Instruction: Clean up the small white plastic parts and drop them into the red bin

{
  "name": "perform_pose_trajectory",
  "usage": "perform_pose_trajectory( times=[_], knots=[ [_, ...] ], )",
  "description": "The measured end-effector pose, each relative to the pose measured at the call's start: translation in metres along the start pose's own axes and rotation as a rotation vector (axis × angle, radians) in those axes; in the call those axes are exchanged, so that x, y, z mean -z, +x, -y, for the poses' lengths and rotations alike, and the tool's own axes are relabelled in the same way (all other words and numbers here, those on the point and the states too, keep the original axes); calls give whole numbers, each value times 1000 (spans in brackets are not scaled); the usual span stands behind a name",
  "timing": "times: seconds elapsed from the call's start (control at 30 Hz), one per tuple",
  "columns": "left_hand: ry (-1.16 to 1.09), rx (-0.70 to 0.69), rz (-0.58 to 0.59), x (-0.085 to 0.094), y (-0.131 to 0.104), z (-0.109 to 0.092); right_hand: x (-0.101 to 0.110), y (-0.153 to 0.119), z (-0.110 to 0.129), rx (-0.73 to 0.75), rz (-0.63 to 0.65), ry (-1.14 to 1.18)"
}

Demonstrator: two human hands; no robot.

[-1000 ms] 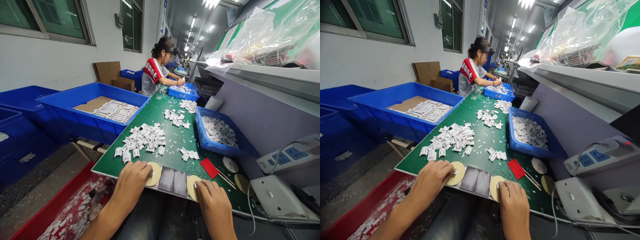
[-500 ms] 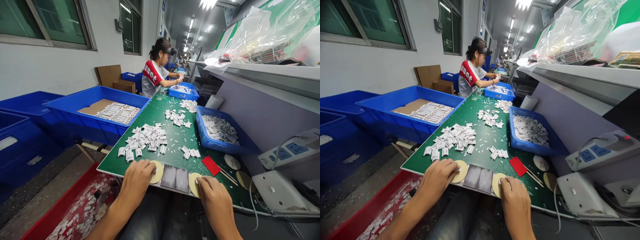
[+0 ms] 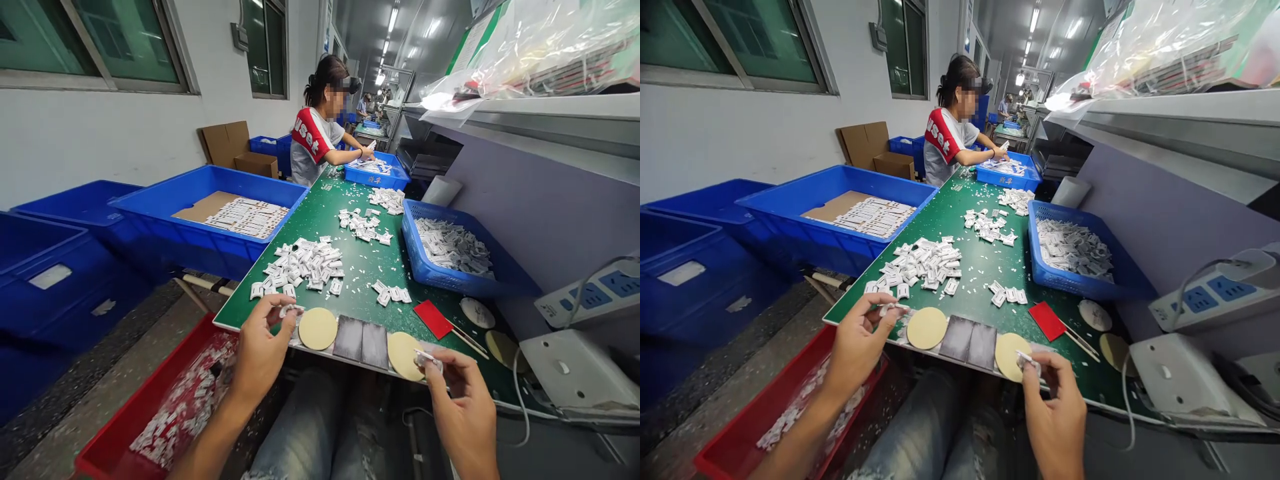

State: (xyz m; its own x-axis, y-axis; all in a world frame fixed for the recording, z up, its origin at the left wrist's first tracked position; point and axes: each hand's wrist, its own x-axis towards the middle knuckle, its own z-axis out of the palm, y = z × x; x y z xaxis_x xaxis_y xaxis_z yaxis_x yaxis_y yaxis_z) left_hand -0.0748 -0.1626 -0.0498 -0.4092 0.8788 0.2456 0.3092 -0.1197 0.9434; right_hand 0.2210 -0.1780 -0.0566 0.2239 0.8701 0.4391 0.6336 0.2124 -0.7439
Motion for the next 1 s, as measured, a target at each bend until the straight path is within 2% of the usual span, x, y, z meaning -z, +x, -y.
perform_pose_trajectory(
  times=[0.07, 0.13, 0.27, 0.4, 0.57, 0.73, 1.0],
  knots=[
    [50, -16, 64, -7, 2, -2, -4, 5, -4, -2, 72, 1],
    [171, -76, 151, -14, 4, -4, -5, 9, -10, 124, 130, -111],
    [544, -311, 251, -22, 2, -1, -2, 11, -26, 467, 56, -452],
    [734, -414, 263, -22, 2, -1, 3, 14, -35, 589, 68, -596],
    [632, -459, 405, -22, 5, -7, 5, 22, -35, 590, 147, -611],
    [676, -442, 337, -19, 1, 4, 5, 24, -33, 660, 127, -592],
    [759, -442, 360, -15, 5, -4, 3, 20, -28, 533, 204, -619]
  ],
)
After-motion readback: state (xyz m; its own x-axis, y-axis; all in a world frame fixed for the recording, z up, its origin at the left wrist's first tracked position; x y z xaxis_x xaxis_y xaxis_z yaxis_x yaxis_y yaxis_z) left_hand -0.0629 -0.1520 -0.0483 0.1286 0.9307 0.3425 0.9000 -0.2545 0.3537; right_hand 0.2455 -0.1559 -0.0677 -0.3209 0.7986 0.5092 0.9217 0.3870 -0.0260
